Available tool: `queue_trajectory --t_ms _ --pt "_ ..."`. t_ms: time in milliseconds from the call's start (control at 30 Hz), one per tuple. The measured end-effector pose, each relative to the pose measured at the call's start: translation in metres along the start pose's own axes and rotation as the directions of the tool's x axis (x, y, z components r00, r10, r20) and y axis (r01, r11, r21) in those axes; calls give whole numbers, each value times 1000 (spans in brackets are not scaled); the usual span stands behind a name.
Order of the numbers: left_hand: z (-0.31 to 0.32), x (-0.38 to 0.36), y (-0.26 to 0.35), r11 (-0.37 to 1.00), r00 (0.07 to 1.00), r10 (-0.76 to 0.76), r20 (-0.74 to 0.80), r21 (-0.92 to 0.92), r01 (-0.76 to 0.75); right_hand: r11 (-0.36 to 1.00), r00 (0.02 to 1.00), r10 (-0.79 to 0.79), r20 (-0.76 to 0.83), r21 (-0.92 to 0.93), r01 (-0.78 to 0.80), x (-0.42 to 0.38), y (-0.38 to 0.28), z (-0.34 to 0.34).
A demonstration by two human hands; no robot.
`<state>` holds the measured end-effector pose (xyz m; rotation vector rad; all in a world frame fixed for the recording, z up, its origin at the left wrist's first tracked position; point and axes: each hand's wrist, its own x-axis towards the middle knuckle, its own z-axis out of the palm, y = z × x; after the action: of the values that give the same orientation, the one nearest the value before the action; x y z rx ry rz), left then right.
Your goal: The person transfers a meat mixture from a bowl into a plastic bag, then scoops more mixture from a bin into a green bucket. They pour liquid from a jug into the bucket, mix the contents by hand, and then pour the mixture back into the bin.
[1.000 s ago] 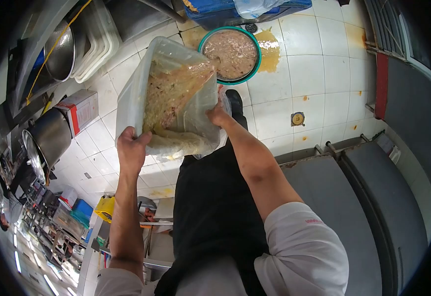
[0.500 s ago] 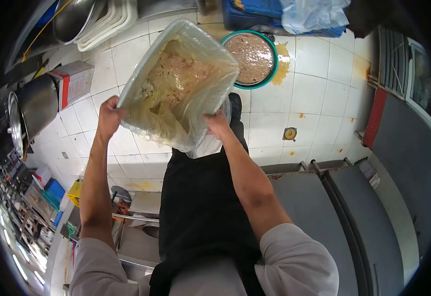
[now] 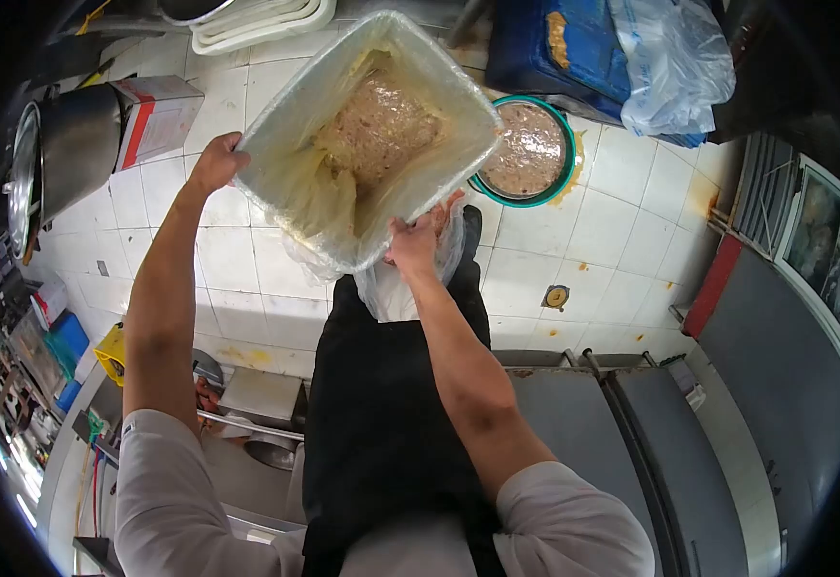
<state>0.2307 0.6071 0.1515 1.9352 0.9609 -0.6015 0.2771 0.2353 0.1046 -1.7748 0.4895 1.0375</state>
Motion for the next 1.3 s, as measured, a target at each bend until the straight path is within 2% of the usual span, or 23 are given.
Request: queue_trajectory --t_ms 33,100,167,267,333,367,433,467,500,567,600,667,700,733,767,800,867,967,1000,1100,1133,1200,1300 --pt "0 2 0 1000 1000 -29 12 4 29 998 999 21 26 -62 -20 3 -2 1" --pt "-1 9 -9 994 997 -40 60 101 34 960 969 -244 -44 -149 236 38 67 14" --pt "1 10 -17 964 992 -73 103 261 44 924 943 -331 -16 -210 321 49 84 15" --pt "5 0 -29 983 1000 -21 -20 184 24 952 973 -201 110 -212 221 24 58 8" --pt "14 -9 -37 976 975 114 -193 204 -73 979 978 -117 174 -147 144 18 44 -4" --pt "18 -11 -37 967 942 187 -280 219 -127 990 973 -57 224 -110 83 16 31 -12" --pt "32 -28 -9 940 843 208 -495 339 -33 988 906 147 397 -27 -149 4 -5 -53" --pt "39 -37 10 923 792 253 -556 384 -25 987 919 155 361 -22 -158 10 -7 -75" --pt "53 -40 27 906 734 297 -611 422 -15 995 952 92 293 -61 -77 26 3 -99" --pt "101 -38 43 896 728 422 -540 368 -247 985 983 -39 180 -161 68 74 46 -148" --pt "124 -37 52 874 712 482 -511 336 -350 996 992 -40 122 -77 50 96 60 -175" --pt "180 -49 104 810 786 521 -333 483 -332 997 999 -43 -1 68 43 144 88 -224" --pt "209 -48 124 807 792 525 -312 479 -346 996 991 -79 -111 40 84 178 105 -244" --pt "236 -44 139 802 796 531 -290 475 -362 964 931 -223 -288 -208 167 232 136 -258" --pt "256 -42 156 816 812 511 -283 456 -355 876 826 -371 -425 -454 160 286 177 -275" --pt "273 -41 170 832 828 487 -277 437 -343 889 811 -301 -502 -455 48 281 159 -281" --pt "291 -32 173 840 844 462 -271 440 -318 975 865 54 -499 -159 -152 234 48 -274" --pt "312 -23 168 833 852 458 -255 458 -311 810 934 44 -355 -535 -242 286 81 -286" --pt "313 -23 168 842 854 450 -263 445 -306 822 929 -5 -370 -530 -207 293 92 -287" --pt "312 -24 171 860 875 406 -265 433 -268 867 937 216 -274 -387 -313 269 58 -293" --pt "313 -25 174 865 883 392 -260 430 -257 858 935 74 -347 -456 -237 271 70 -285" --pt "313 -23 175 849 871 412 -266 458 -262 950 931 79 -356 -257 -178 267 74 -268" --pt "312 -25 174 854 877 400 -267 456 -251 860 928 156 -339 -415 -297 269 69 -270"
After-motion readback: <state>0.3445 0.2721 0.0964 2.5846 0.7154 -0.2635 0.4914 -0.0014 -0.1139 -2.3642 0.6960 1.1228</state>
